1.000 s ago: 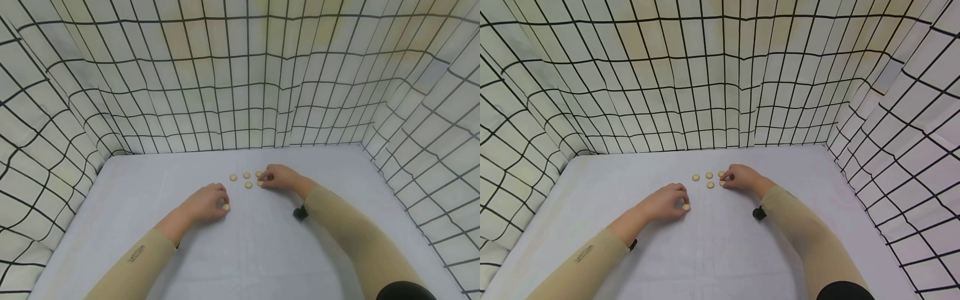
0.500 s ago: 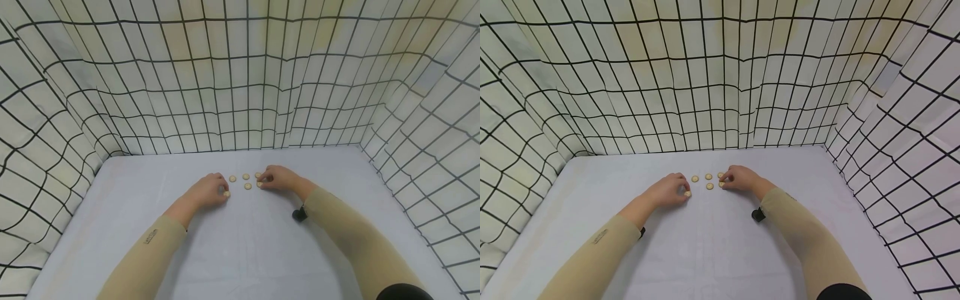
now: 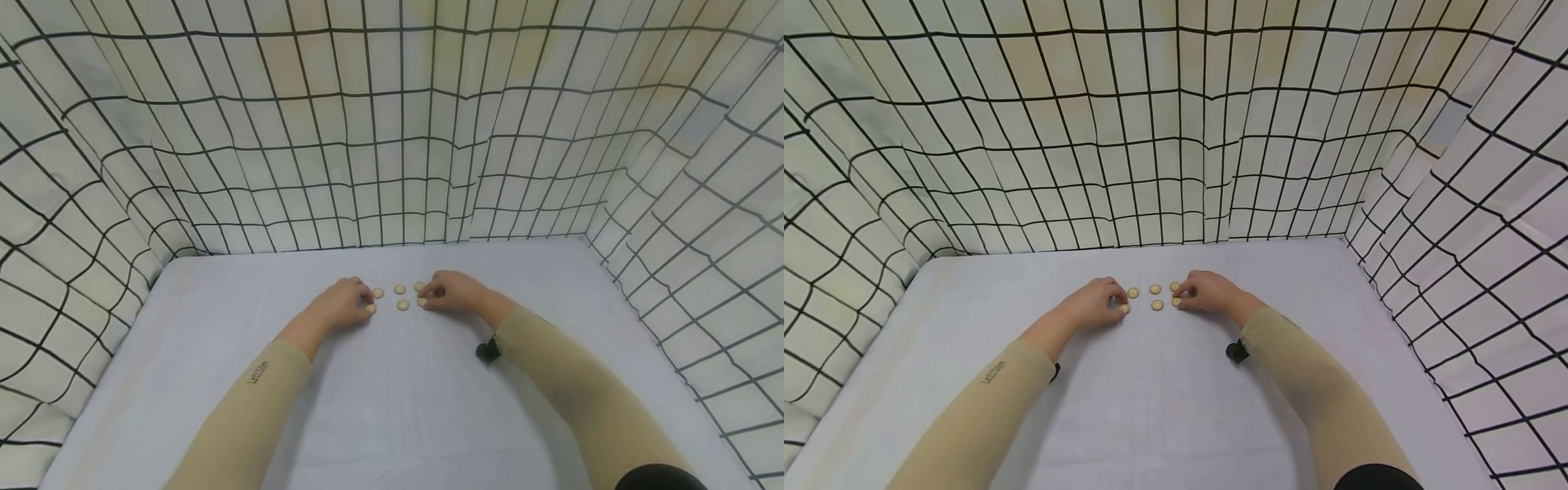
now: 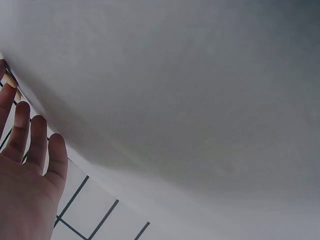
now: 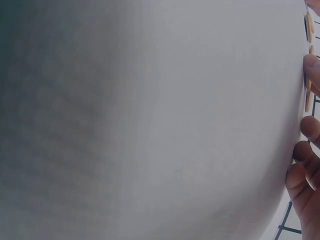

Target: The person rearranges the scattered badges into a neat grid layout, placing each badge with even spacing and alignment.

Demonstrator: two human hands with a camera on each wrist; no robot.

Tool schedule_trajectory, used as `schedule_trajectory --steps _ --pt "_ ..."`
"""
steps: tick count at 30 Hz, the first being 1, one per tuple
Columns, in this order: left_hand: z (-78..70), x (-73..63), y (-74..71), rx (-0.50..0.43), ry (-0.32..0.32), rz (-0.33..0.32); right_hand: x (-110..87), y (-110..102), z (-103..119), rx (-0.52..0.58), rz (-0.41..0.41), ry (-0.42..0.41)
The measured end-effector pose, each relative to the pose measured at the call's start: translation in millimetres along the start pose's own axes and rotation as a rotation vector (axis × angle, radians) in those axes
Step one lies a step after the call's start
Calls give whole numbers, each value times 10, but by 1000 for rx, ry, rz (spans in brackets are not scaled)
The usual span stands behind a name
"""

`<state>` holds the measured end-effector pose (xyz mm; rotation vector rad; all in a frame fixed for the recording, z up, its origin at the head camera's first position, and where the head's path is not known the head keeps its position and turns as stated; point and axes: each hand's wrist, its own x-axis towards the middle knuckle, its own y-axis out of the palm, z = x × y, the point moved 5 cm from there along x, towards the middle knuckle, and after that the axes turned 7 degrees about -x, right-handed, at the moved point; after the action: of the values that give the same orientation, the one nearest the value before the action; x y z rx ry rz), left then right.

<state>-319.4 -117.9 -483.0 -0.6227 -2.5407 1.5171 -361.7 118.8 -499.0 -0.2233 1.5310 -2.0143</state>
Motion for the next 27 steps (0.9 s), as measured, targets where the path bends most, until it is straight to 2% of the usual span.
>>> schedule_trajectory --steps 10,27 --pt "15 52 30 18 25 7 -19 -21 34 -6 -3 4" --pt "25 35 21 -54 9 28 -7 4 -3 5 -16 -10"
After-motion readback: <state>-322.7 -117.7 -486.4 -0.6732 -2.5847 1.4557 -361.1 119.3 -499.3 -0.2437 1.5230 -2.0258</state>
